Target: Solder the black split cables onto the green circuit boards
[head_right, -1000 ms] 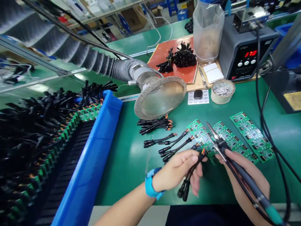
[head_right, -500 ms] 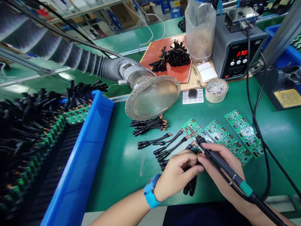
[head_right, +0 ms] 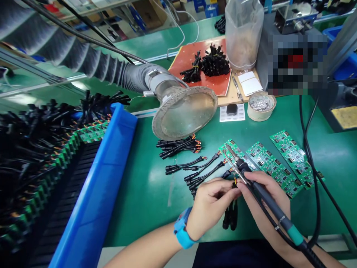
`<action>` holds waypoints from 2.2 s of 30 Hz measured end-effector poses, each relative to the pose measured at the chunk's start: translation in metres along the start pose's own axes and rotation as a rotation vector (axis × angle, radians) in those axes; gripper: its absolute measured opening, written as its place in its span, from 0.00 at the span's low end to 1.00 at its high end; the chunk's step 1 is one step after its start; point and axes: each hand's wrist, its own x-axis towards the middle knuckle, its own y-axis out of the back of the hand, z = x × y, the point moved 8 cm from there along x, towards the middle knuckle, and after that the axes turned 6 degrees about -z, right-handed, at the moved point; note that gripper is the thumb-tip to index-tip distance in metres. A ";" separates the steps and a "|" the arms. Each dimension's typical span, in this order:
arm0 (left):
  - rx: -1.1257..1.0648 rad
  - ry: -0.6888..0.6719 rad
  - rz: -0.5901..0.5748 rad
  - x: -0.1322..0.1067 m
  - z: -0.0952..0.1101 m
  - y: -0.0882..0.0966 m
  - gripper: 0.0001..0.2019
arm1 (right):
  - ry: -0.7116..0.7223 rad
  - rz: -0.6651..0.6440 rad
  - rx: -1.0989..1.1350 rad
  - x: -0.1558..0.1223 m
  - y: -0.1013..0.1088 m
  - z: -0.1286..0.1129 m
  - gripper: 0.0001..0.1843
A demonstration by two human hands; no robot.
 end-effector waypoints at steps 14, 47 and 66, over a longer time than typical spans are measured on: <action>0.460 -0.267 -0.021 -0.006 0.013 -0.005 0.09 | 0.347 -0.219 -0.291 0.004 -0.012 -0.017 0.17; 0.399 -0.356 0.001 -0.007 0.018 -0.001 0.10 | 0.204 -0.221 -0.142 0.004 -0.004 -0.014 0.17; 0.336 -0.238 -0.120 -0.002 0.010 -0.006 0.10 | 0.365 -0.361 -0.216 0.005 -0.019 -0.018 0.12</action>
